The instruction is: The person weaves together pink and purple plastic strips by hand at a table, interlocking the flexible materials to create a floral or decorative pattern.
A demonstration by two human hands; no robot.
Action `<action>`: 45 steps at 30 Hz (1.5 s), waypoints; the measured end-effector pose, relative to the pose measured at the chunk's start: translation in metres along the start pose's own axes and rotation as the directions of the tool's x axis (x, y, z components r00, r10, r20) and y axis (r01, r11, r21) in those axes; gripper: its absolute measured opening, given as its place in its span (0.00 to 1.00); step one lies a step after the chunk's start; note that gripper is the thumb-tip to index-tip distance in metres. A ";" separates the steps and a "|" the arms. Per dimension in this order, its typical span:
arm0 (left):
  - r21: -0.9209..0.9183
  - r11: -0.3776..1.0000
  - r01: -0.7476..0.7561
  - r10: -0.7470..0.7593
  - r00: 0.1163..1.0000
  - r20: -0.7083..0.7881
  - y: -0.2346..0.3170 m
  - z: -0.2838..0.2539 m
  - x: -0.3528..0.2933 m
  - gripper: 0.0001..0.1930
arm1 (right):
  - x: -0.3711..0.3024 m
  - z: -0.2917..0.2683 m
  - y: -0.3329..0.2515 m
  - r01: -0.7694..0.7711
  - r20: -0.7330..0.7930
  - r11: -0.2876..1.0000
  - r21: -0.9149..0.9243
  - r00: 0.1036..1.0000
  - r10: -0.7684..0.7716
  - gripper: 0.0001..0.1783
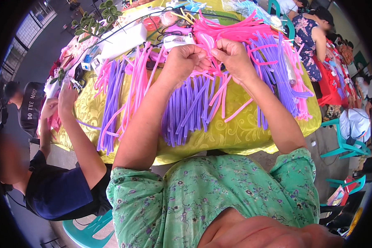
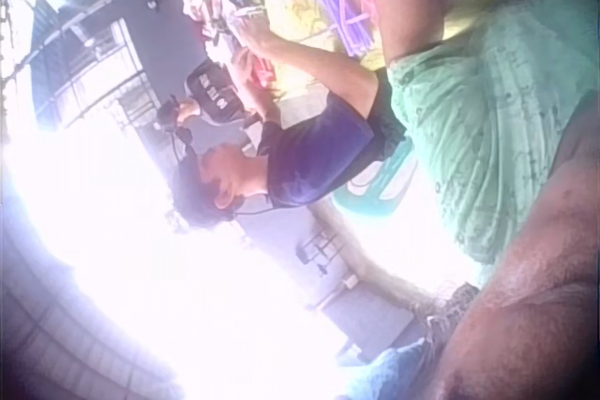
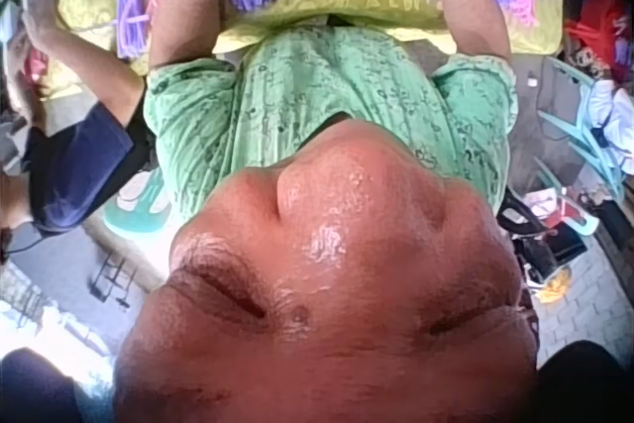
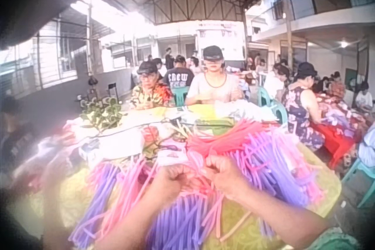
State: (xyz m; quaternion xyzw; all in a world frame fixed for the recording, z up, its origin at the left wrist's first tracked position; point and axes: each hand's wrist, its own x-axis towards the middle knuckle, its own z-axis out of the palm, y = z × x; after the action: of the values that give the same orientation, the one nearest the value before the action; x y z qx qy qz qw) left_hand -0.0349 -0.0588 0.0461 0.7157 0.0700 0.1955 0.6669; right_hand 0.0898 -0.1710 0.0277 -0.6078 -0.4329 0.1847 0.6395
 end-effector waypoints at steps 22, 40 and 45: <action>-0.263 0.965 -0.015 0.031 0.998 0.057 -0.009 -0.003 0.002 0.03 | -0.005 0.005 -0.003 0.196 0.058 0.969 -0.151 0.980 -0.190 0.04; 0.187 0.954 -0.234 0.261 0.955 -0.142 -0.012 0.004 0.000 0.05 | -0.020 0.019 -0.017 0.382 0.004 0.795 -0.472 0.902 -0.431 0.04; 0.545 0.750 -0.374 0.524 0.840 -0.144 -0.013 0.006 0.003 0.07 | -0.006 0.012 0.006 0.248 0.009 0.939 -0.240 0.967 -0.253 0.04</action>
State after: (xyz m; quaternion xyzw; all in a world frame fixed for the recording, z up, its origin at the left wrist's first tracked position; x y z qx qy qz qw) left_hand -0.0281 -0.0618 0.0331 0.8212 0.0382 0.4288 0.3747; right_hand 0.0791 -0.1664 0.0184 -0.6223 -0.5187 0.0415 0.5848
